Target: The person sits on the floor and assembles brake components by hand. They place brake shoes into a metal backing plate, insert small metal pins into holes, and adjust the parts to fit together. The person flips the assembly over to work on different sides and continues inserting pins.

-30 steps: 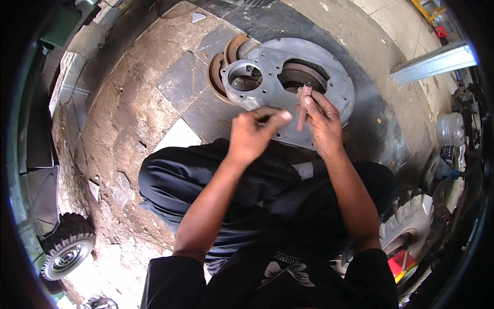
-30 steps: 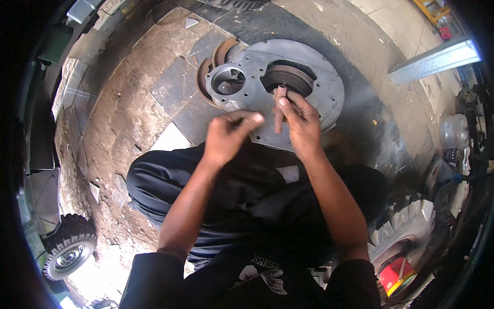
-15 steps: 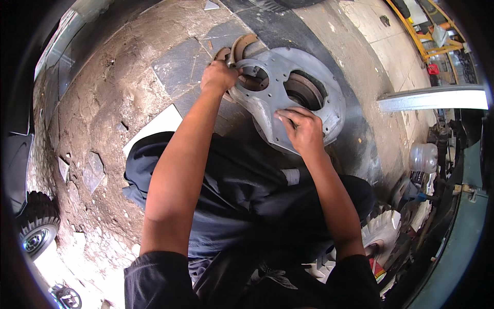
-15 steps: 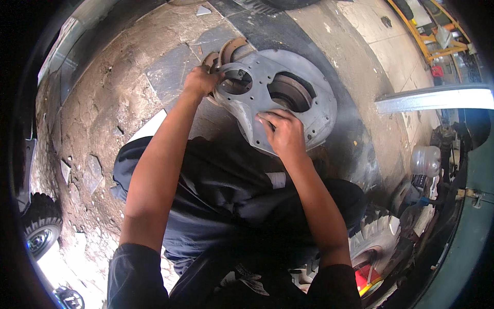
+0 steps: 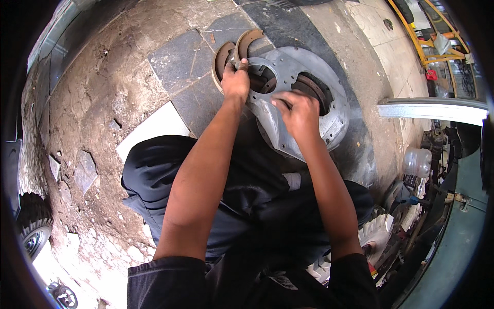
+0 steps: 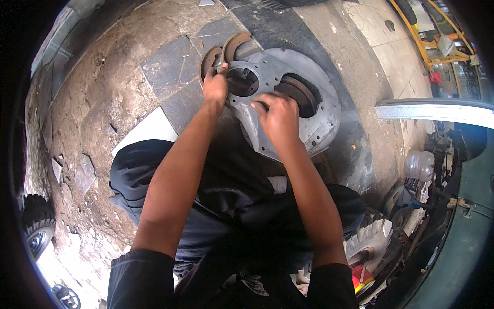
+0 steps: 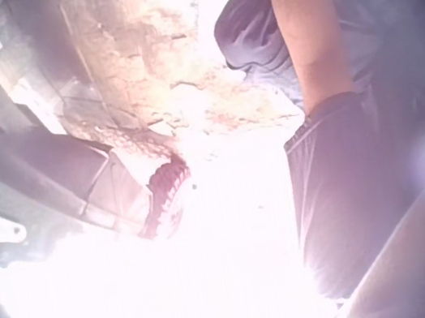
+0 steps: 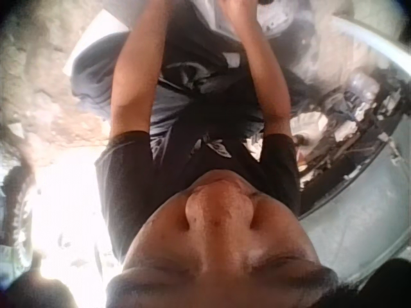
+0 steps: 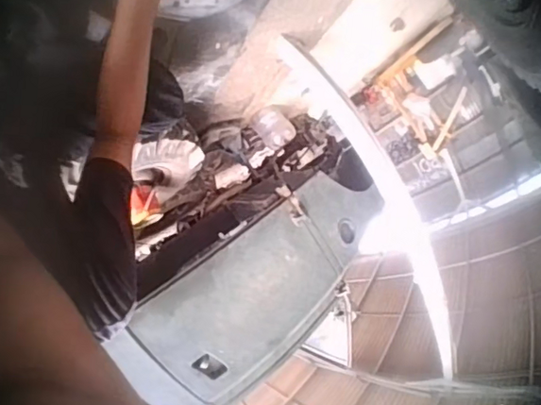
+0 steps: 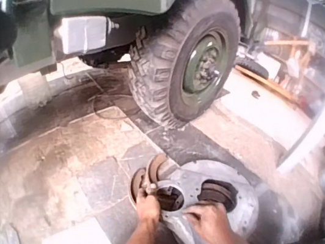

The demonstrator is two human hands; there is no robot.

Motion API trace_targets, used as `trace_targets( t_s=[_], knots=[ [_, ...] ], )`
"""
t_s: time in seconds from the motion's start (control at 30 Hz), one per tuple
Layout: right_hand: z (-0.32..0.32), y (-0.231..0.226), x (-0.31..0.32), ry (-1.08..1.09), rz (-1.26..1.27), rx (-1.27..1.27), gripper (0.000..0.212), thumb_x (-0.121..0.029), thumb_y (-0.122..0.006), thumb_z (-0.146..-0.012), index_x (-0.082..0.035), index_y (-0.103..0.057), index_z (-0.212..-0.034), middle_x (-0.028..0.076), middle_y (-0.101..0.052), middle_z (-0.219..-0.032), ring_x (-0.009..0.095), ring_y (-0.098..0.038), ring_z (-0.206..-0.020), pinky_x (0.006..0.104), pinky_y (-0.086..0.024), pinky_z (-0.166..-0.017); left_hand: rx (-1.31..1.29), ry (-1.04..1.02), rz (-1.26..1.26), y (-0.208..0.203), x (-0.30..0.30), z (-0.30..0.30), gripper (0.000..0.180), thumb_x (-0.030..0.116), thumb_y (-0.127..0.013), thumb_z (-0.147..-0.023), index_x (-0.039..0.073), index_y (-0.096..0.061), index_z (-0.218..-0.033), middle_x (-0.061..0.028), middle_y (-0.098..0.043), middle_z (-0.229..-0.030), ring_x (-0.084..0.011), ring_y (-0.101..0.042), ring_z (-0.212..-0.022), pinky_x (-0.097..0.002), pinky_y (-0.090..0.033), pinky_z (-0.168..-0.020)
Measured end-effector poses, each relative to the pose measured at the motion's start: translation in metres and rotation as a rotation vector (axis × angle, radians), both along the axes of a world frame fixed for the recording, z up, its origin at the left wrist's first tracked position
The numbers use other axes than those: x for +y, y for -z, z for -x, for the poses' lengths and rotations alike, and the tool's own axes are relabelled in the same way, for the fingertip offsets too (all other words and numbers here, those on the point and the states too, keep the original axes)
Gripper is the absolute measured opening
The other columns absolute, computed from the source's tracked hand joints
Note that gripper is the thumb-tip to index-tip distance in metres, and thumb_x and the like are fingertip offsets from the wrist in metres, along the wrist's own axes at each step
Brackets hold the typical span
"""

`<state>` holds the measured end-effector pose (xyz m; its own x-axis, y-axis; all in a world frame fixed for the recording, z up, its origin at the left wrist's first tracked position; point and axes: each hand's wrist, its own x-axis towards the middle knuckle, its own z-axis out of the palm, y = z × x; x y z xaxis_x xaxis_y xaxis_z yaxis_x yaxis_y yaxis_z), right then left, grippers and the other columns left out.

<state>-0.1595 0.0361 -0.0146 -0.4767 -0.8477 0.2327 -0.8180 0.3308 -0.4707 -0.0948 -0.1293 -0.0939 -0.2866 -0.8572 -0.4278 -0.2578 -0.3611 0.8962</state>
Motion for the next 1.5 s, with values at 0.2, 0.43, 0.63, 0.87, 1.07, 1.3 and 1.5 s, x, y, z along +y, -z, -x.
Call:
trace_targets(
  t_s=[0.2,0.43,0.63,0.87,1.07,1.3,1.5],
  knots=[
    [0.003,0.003,0.021,-0.003,-0.006,0.012,0.015,-0.02,-0.081,-0.09,-0.007,-0.082,-0.097,0.013,-0.079,-0.092,0.033,-0.076,-0.085,0.0401,-0.058,-0.079,-0.016,0.012,-0.012,-0.005,0.0,0.0,0.06,0.047,-0.06,-0.107,0.0,-0.06,-0.143,-0.0291,-0.068,-0.137,-0.0466,-0.062,-0.133,-0.0486,-0.046,-0.113],
    [0.007,0.006,-0.01,-0.02,-0.027,0.012,0.014,-0.019,-0.083,-0.087,-0.01,-0.083,-0.097,0.012,-0.079,-0.093,0.032,-0.074,-0.083,0.0414,-0.056,-0.078,0.004,0.01,-0.032,-0.004,0.002,0.004,0.065,0.047,-0.054,-0.11,-0.004,-0.051,-0.15,-0.0342,-0.062,-0.142,-0.0491,-0.057,-0.138,-0.0497,-0.043,-0.117],
    [0.006,0.005,0.02,-0.027,-0.039,-0.048,0.015,-0.019,-0.084,-0.087,-0.009,-0.083,-0.098,0.011,-0.079,-0.093,0.031,-0.074,-0.087,0.0421,-0.056,-0.083,-0.008,0.033,-0.035,-0.005,0.005,-0.002,0.067,0.048,-0.052,-0.111,-0.006,-0.051,-0.15,-0.0345,-0.059,-0.146,-0.0485,-0.054,-0.141,-0.0481,-0.041,-0.119],
    [0.009,0.001,-0.017,-0.042,-0.054,-0.04,0.021,-0.026,-0.081,-0.09,-0.008,-0.083,-0.099,0.011,-0.08,-0.094,0.028,-0.074,-0.088,0.0404,-0.056,-0.082,0.051,0.03,-0.099,0.002,-0.001,0.006,0.063,0.047,-0.05,-0.112,-0.004,-0.051,-0.15,-0.0323,-0.061,-0.145,-0.0486,-0.056,-0.139,-0.0486,-0.042,-0.118],
    [0.009,-0.001,0.037,0.018,-0.064,-0.125,0.013,-0.018,-0.084,-0.086,-0.008,-0.082,-0.094,0.011,-0.079,-0.092,0.031,-0.074,-0.086,0.0437,-0.056,-0.078,-0.014,0.021,-0.047,-0.003,0.004,0.001,0.061,0.046,-0.049,-0.112,-0.004,-0.052,-0.147,-0.0317,-0.062,-0.145,-0.0478,-0.058,-0.137,-0.049,-0.043,-0.116],
    [0.011,0.0,-0.012,-0.071,-0.056,-0.098,0.015,-0.021,-0.083,-0.088,-0.009,-0.083,-0.098,0.012,-0.079,-0.093,0.031,-0.074,-0.085,0.0404,-0.057,-0.08,-0.003,0.036,-0.12,-0.005,0.002,0.007,0.059,0.046,-0.048,-0.113,-0.001,-0.055,-0.147,-0.0282,-0.062,-0.147,-0.0403,-0.059,-0.138,-0.0444,-0.044,-0.115],
    [0.012,-0.004,0.042,-0.018,-0.093,-0.179,0.017,-0.023,-0.084,-0.088,-0.009,-0.083,-0.098,0.011,-0.079,-0.093,0.03,-0.076,-0.085,0.0406,-0.059,-0.08,-0.073,0.017,-0.007,-0.003,0.004,0.0,0.059,0.046,-0.047,-0.113,-0.004,-0.054,-0.145,-0.0324,-0.065,-0.14,-0.0484,-0.059,-0.135,-0.049,-0.045,-0.114]
  ],
)
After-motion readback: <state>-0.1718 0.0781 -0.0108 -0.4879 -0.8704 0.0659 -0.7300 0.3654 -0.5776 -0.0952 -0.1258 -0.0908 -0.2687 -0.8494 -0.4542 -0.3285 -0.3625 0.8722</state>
